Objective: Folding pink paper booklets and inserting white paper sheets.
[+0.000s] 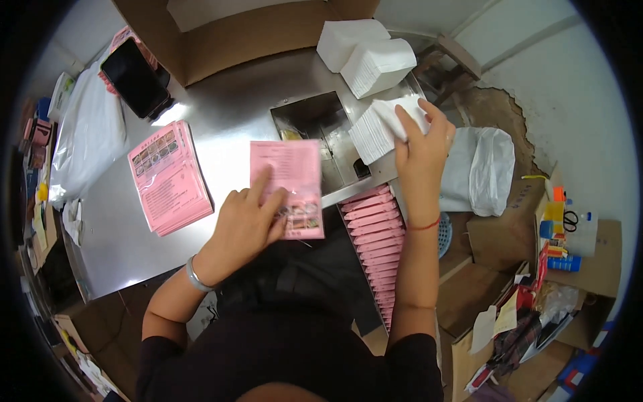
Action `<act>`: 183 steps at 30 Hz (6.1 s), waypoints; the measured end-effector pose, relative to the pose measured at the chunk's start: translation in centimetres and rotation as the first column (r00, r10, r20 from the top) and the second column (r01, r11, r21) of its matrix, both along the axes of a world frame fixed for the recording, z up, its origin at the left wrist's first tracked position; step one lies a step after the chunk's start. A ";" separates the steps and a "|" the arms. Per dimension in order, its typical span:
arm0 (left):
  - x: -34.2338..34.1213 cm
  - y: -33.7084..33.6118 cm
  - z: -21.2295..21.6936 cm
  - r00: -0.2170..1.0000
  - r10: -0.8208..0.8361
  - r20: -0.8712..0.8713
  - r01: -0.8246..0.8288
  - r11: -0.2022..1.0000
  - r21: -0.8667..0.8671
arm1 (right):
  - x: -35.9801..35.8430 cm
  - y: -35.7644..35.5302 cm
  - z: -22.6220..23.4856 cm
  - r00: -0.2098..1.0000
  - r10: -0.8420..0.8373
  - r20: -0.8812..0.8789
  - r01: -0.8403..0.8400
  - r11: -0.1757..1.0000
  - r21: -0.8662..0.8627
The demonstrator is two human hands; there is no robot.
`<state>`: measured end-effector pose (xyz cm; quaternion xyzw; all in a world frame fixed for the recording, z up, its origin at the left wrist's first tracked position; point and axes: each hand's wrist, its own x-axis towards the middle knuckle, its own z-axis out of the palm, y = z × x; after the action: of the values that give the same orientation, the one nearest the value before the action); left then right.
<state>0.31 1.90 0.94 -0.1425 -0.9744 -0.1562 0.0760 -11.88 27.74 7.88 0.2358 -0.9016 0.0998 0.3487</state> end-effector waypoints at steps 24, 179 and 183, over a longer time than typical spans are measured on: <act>2.3 -13.9 -0.5 0.801 0.536 -0.267 -0.588 0.788 -0.181 | 1.1 -3.3 -2.1 0.992 -0.083 0.090 0.092 0.991 -0.101; -0.7 -0.2 0.8 0.977 0.184 -0.110 -0.187 0.982 -0.021 | 4.3 -2.7 -5.2 0.979 -0.056 0.194 0.094 0.977 -0.192; -4.7 0.8 0.9 0.996 0.001 -0.088 -0.014 0.990 -0.141 | 3.7 -2.4 -6.8 0.970 -0.149 0.194 0.159 0.986 -0.039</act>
<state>-4.40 2.73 1.84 -0.1506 -0.9793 -0.0799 0.1088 -8.20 25.36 1.05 0.1448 -0.9432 0.1191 0.2741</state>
